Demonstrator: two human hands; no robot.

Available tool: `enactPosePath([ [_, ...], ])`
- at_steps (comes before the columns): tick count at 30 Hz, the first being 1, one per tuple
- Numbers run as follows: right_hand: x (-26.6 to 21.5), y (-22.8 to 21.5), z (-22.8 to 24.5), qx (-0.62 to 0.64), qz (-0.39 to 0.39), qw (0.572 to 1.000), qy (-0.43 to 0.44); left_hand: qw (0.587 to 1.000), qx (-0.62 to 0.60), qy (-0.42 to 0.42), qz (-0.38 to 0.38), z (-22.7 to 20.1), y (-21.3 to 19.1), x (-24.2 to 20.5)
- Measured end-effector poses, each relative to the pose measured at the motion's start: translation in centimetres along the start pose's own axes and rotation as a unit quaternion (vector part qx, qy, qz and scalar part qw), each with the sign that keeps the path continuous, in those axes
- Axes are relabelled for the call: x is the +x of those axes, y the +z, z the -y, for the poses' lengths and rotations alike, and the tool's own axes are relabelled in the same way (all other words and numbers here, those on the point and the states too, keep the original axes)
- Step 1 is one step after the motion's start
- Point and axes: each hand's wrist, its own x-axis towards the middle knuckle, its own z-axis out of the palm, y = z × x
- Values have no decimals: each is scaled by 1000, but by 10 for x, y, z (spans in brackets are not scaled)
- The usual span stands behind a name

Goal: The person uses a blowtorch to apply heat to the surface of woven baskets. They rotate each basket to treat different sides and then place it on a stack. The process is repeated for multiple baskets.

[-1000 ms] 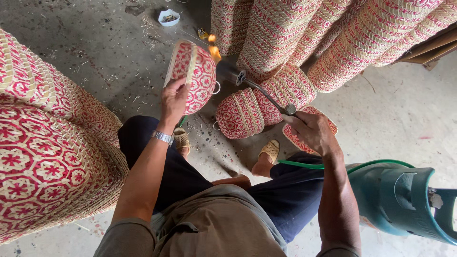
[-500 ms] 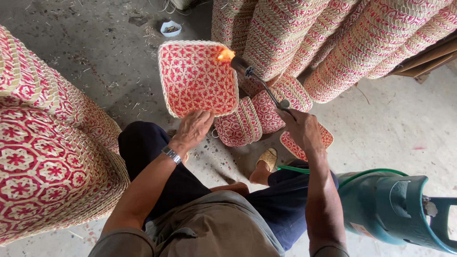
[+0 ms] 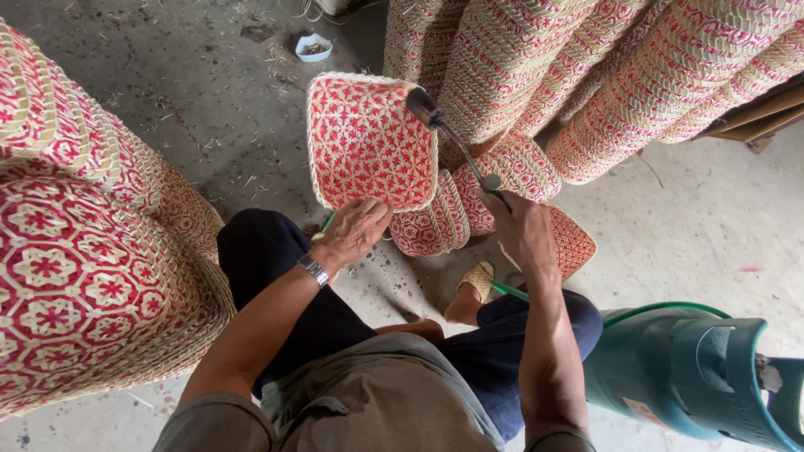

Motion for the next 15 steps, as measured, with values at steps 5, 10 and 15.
enactPosePath([
  [5,-9,4,-1,-22,-14,999,31,999,-17,-2,-28,-5,14,2],
  [10,-4,38,2,58,-4,998,-25,996,-70,-17,-49,-25,20,16],
  [15,-1,71,-26,64,-173,971,-152,986,-104,-57,-121,-48,2,21],
])
